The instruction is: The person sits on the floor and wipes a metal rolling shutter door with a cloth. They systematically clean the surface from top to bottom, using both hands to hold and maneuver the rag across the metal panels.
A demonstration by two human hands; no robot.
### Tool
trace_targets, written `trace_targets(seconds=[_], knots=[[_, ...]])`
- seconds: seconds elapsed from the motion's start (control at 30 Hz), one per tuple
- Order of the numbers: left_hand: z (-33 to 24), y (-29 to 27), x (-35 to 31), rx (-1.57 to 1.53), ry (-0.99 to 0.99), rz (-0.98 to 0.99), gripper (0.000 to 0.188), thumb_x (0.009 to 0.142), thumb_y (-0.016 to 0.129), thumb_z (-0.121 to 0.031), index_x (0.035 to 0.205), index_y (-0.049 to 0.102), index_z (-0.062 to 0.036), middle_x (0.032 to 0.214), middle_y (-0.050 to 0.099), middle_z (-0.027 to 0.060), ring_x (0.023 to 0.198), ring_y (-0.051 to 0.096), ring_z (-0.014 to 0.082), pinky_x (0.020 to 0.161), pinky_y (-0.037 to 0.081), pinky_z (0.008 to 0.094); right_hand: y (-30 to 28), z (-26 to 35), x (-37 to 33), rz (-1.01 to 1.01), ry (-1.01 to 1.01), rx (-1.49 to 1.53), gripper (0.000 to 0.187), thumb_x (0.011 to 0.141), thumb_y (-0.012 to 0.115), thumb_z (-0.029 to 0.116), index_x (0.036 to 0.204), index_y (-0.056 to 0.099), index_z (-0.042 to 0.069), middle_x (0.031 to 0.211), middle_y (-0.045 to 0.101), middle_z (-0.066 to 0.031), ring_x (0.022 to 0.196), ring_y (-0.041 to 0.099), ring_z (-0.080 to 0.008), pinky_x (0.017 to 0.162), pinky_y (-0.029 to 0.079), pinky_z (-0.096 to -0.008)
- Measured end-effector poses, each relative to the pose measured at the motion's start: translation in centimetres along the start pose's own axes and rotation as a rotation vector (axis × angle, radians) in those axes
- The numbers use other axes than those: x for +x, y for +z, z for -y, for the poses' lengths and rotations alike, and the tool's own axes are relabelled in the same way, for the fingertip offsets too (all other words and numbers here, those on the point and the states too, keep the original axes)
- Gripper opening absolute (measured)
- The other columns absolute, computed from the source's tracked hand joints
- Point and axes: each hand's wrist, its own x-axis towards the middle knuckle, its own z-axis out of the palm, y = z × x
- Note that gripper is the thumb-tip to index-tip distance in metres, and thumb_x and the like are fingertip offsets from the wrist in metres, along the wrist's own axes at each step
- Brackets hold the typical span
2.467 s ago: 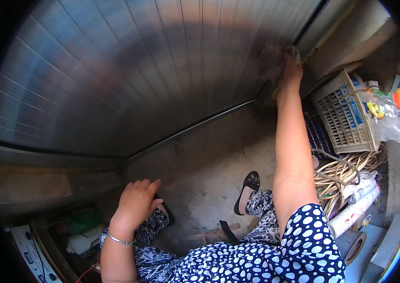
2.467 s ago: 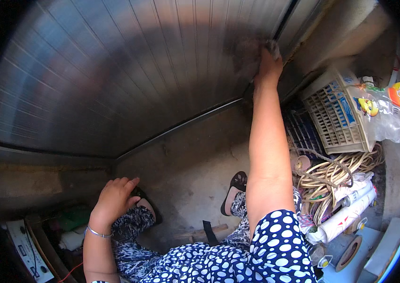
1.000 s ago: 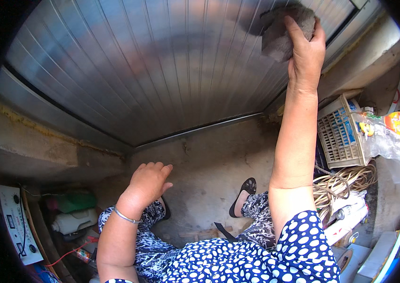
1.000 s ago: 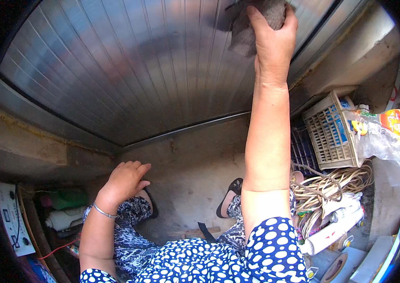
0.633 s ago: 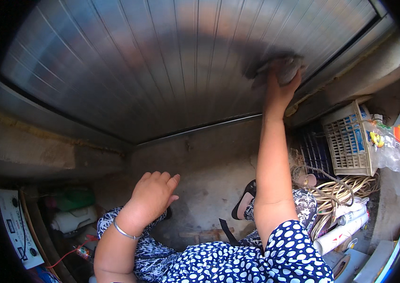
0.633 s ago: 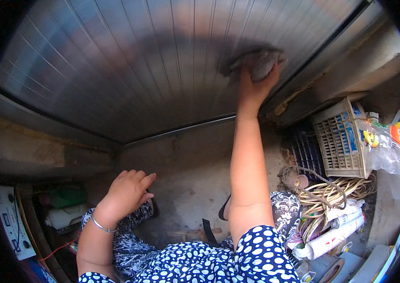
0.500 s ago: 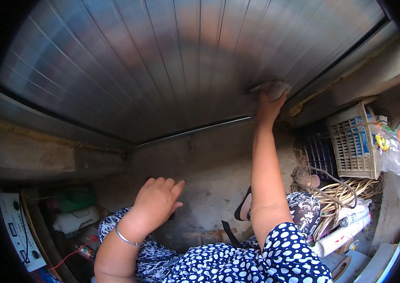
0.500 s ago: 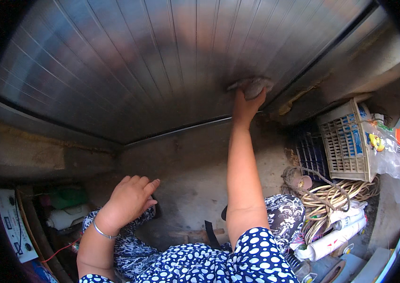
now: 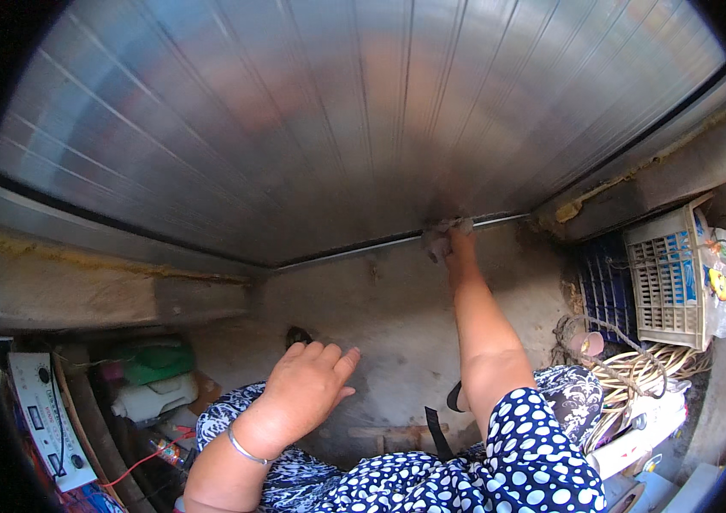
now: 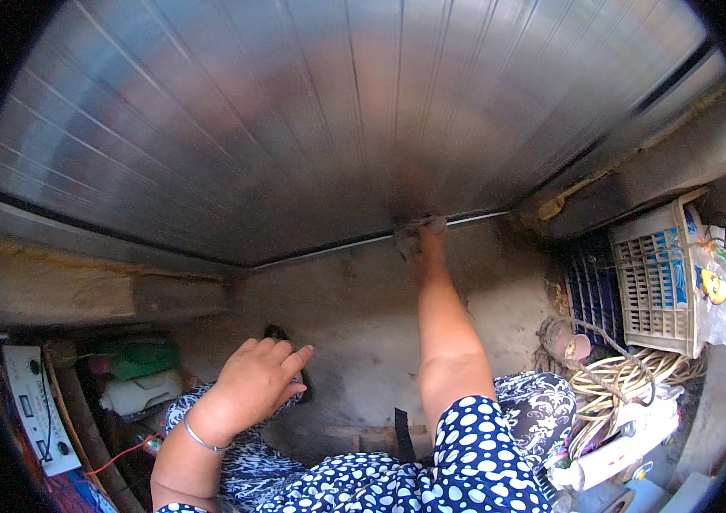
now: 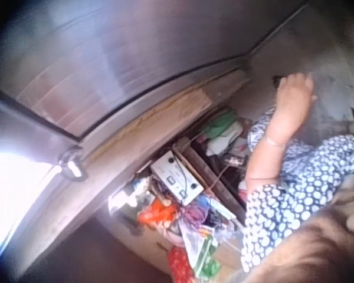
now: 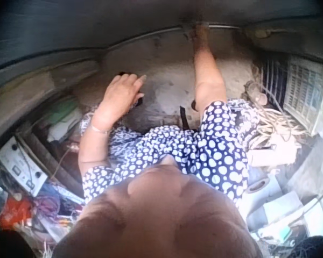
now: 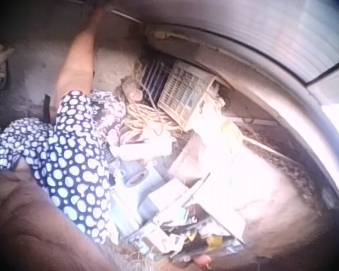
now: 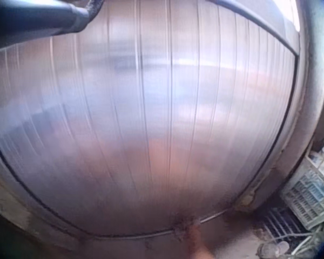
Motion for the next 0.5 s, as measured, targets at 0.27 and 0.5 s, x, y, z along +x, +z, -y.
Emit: trace_targets(seconds=[0.27, 0.5], knots=[[1.0, 0.7, -1.0, 0.049, -0.016, -0.071, 0.048, 0.08, 0.069, -0.026, 0.122, 0.057, -0.0076, 0.098, 0.061, 0.009, 0.093, 0.058, 0.0262, 0.083, 0.046, 0.0377, 1.3, 5.8, -4.7, 0.127, 0.061, 0.114, 0.063, 0.078, 0.068, 0.006, 0.133, 0.038, -0.001, 0.124, 0.052, -0.0202, 0.107, 0.057, -0.0345, 0.084, 0.051, -0.0453], [2.1, 1.0, -0.9, 0.078, -0.074, -0.084, 0.045, 0.081, 0.069, -0.026, 0.121, 0.058, -0.0086, 0.103, 0.062, 0.0112, 0.1, 0.059, 0.0286, 0.086, 0.046, 0.0401, 10.4, 21.5, -18.0, 0.224, -0.621, -0.077, 0.05, 0.077, 0.073, 0.011, 0.12, 0.05, -0.001, 0.111, 0.059, -0.0119, 0.1, 0.058, -0.0218, 0.086, 0.047, -0.0346]])
